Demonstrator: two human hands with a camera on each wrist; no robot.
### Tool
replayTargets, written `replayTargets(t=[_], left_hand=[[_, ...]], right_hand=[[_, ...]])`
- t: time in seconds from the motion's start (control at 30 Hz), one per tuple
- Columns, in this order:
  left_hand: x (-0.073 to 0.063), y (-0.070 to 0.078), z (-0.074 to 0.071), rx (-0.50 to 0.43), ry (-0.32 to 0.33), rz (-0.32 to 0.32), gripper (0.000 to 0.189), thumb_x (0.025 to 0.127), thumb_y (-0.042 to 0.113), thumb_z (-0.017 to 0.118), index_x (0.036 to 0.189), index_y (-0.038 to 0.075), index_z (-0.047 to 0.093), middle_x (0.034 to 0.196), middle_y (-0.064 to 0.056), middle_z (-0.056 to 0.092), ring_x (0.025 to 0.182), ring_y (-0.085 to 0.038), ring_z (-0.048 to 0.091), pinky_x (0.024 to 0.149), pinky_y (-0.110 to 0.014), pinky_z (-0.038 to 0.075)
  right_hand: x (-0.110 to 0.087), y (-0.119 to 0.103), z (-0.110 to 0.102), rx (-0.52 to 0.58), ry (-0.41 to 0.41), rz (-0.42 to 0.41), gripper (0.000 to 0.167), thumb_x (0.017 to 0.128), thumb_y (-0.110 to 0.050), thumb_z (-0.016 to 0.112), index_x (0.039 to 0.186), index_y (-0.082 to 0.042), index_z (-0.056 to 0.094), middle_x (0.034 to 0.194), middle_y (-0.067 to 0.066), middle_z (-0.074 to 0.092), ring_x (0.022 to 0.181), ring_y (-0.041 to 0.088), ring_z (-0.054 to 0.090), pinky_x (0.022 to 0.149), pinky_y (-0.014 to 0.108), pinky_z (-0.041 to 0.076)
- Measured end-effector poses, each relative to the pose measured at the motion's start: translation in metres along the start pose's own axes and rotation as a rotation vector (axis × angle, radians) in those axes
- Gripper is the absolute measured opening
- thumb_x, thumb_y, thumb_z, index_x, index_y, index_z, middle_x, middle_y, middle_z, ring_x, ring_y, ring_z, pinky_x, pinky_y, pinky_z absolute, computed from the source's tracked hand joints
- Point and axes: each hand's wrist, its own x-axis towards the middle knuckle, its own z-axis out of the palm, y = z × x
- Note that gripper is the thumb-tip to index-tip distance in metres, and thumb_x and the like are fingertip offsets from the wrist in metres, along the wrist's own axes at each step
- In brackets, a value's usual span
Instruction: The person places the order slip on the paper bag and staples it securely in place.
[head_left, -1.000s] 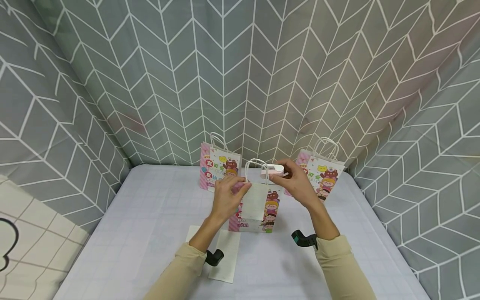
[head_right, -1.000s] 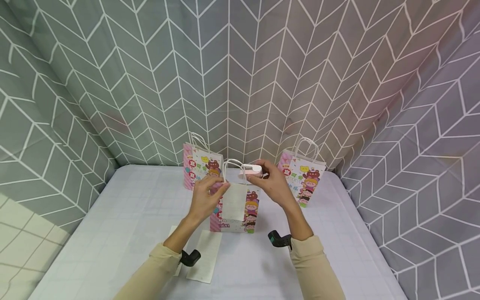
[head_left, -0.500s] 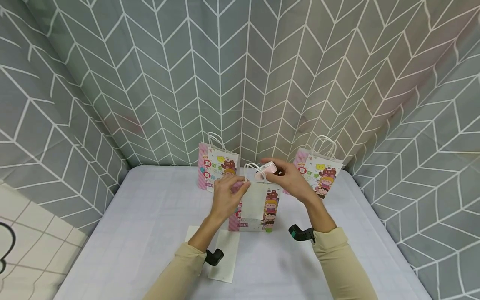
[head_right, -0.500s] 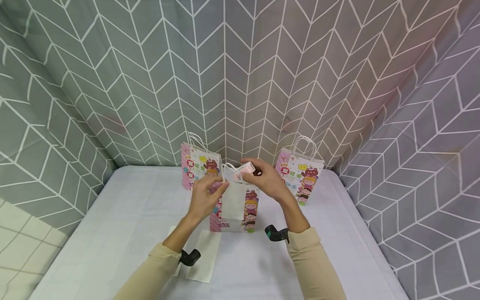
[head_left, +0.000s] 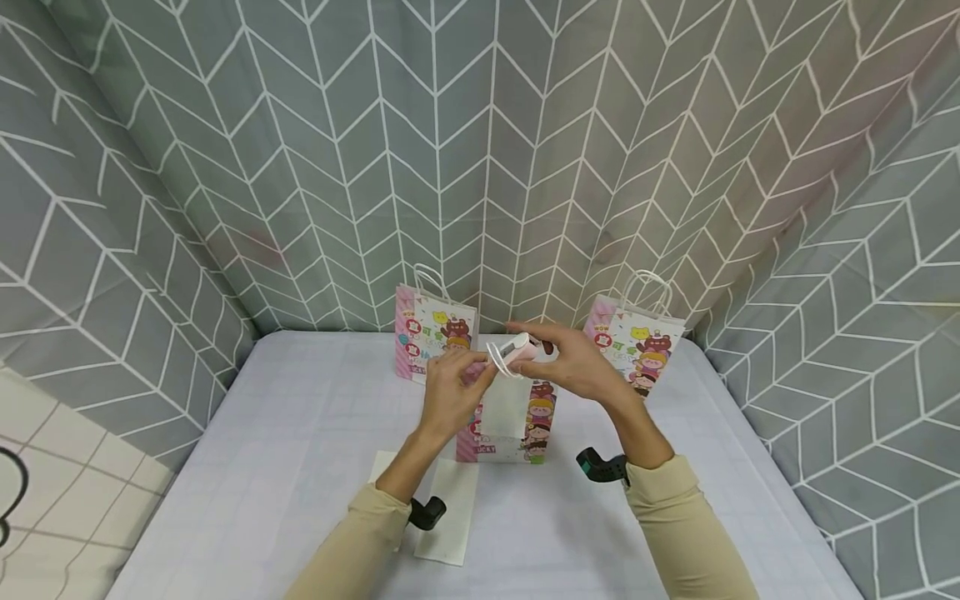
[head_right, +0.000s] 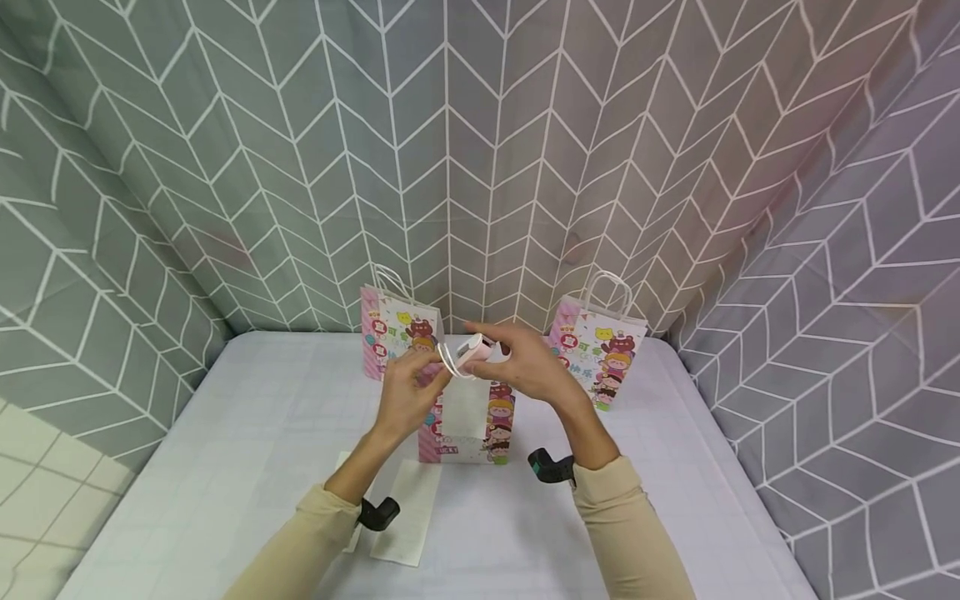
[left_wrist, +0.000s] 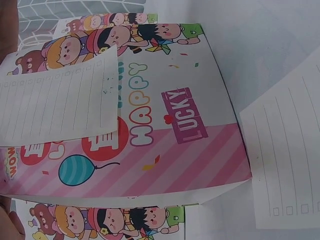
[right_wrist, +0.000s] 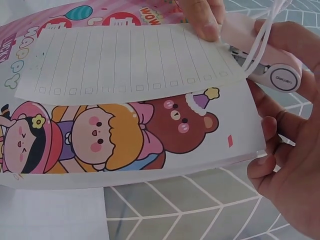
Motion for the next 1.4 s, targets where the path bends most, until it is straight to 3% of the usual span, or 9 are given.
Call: replayTargets(t=[0.27, 0.47, 0.7, 1.03, 1.23, 1.4], left_hand=[[-0.001, -0.001, 0.0, 0.003, 0.009, 0.01, 0.015, 0.086, 0.021, 0.08, 0.098, 0.013, 0.078, 0.095, -0.003, 0.076, 0.095, -0.023, 0.067, 0.083, -0.044, 0.034], [-0.001, 0.0, -0.001, 0.006, 0.004, 0.002, 0.016, 0.086, 0.022, 0.081, 0.098, 0.012, 0.078, 0.096, -0.004, 0.076, 0.097, -0.023, 0.067, 0.082, -0.044, 0.033], [0.0, -0.001, -0.001, 0.013, 0.006, 0.012, 0.017, 0.085, 0.025, 0.081, 0.097, 0.013, 0.077, 0.094, -0.003, 0.076, 0.095, -0.022, 0.067, 0.084, -0.043, 0.034], [0.0, -0.001, 0.001, -0.004, 0.007, 0.003, 0.016, 0.084, 0.024, 0.082, 0.096, 0.014, 0.077, 0.095, -0.003, 0.075, 0.097, -0.023, 0.068, 0.082, -0.043, 0.033], [0.0, 0.0, 0.001, 0.001, 0.002, -0.003, 0.016, 0.084, 0.023, 0.082, 0.096, 0.013, 0.077, 0.096, -0.003, 0.076, 0.098, -0.024, 0.068, 0.083, -0.043, 0.034], [0.0, 0.0, 0.001, -0.007, 0.007, 0.001, 0.016, 0.084, 0.024, 0.082, 0.095, 0.013, 0.077, 0.096, -0.004, 0.076, 0.1, -0.026, 0.068, 0.084, -0.044, 0.034]], right_hand=[[0.002, -0.007, 0.002, -0.077, -0.025, -0.015, 0.059, 0.09, -0.035, 0.077, 0.144, -0.024, 0.057, 0.128, 0.0, 0.064, 0.091, 0.021, 0.049, 0.074, 0.039, 0.043], [0.002, -0.01, 0.003, -0.118, -0.033, -0.04, 0.06, 0.09, -0.036, 0.077, 0.144, -0.021, 0.056, 0.121, 0.003, 0.067, 0.09, 0.023, 0.051, 0.074, 0.039, 0.044], [0.002, -0.009, 0.005, -0.154, -0.043, -0.002, 0.058, 0.09, -0.034, 0.077, 0.142, -0.017, 0.059, 0.125, 0.003, 0.065, 0.094, 0.02, 0.053, 0.076, 0.039, 0.048], [0.002, -0.008, 0.013, -0.107, -0.005, 0.014, 0.038, 0.088, -0.033, 0.079, 0.118, -0.012, 0.069, 0.105, 0.0, 0.066, 0.091, 0.022, 0.053, 0.074, 0.037, 0.046], [0.0, -0.008, 0.014, -0.103, -0.005, 0.053, 0.043, 0.089, -0.032, 0.078, 0.124, -0.012, 0.064, 0.115, 0.003, 0.069, 0.105, 0.025, 0.065, 0.08, 0.041, 0.056], [0.001, -0.005, 0.015, -0.093, -0.009, 0.043, 0.04, 0.089, -0.029, 0.077, 0.122, -0.012, 0.064, 0.099, 0.001, 0.066, 0.088, 0.025, 0.061, 0.065, 0.035, 0.052]])
